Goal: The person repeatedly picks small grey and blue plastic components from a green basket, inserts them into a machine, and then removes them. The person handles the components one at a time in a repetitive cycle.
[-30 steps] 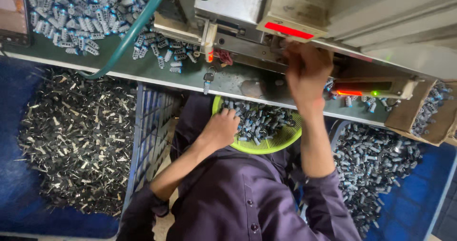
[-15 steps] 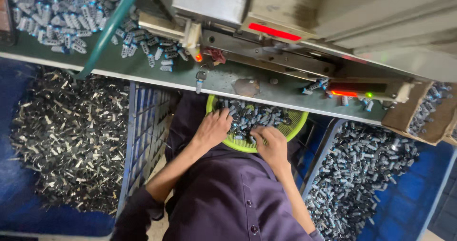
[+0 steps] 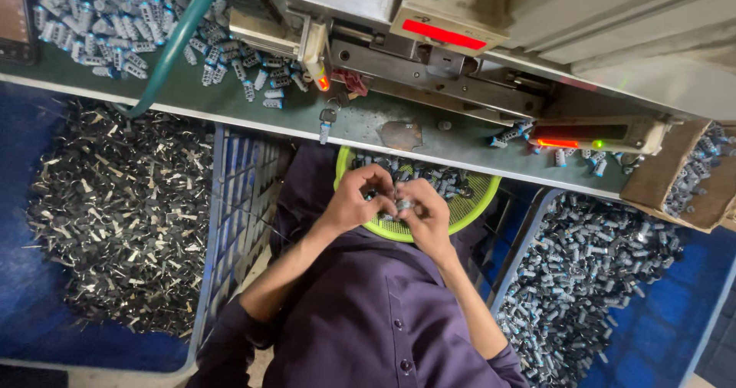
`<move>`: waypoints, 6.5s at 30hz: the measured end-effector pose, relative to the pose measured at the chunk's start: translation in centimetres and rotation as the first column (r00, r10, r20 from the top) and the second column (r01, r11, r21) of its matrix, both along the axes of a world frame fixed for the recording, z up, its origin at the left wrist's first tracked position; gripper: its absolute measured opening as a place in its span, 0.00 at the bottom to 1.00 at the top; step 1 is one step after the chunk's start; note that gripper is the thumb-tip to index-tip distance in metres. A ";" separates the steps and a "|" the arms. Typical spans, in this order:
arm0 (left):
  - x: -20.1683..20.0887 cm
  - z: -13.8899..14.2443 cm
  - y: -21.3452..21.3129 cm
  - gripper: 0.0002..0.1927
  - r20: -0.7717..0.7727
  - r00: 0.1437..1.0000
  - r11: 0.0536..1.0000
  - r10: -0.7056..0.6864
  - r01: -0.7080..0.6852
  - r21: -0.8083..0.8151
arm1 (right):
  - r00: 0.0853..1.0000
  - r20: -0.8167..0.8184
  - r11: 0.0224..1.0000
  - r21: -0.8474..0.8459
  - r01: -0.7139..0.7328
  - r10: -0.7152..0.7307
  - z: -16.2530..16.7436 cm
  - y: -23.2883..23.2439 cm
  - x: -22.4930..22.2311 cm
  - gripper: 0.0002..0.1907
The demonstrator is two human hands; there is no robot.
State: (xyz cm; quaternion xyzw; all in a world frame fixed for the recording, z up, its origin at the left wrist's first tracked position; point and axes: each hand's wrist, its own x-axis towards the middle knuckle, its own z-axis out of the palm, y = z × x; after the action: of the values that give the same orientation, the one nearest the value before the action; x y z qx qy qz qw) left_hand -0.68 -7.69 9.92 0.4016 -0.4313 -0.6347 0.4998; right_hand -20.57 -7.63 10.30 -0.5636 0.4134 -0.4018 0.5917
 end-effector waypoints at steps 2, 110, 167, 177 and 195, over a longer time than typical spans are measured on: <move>-0.8 -0.7 0.5 0.09 -0.069 0.997 0.999 0.037 -0.035 0.032 | 0.999 -0.045 0.993 -0.113 -0.030 0.025 0.4 -0.1 0.0 0.16; -2.3 2.5 0.2 0.05 0.277 0.957 0.983 0.082 -0.031 -0.182 | 0.921 0.031 0.921 -0.020 0.388 -0.388 -1.5 2.8 -1.1 0.18; 0.3 5.2 0.1 0.09 0.312 0.946 0.996 0.084 -0.075 -0.041 | 0.938 -0.270 0.930 -0.351 0.114 -0.217 3.5 -0.6 2.4 0.10; 2.8 8.3 0.9 0.07 0.222 0.968 0.971 -0.113 0.060 0.232 | 0.960 0.181 0.971 0.143 0.189 -0.213 1.5 1.1 3.1 0.22; -2.7 -1.7 -1.0 0.13 0.943 0.310 0.879 -0.117 0.475 -0.047 | 0.934 -0.041 0.841 -0.451 0.299 -0.354 4.5 -4.4 0.6 0.26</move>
State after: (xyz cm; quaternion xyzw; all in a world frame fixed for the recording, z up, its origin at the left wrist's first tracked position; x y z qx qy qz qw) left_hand -3.37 -8.65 8.26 0.5111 -0.7974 -0.3039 0.1024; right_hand -19.98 -12.05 14.80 -0.6267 0.4379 -0.5437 0.3462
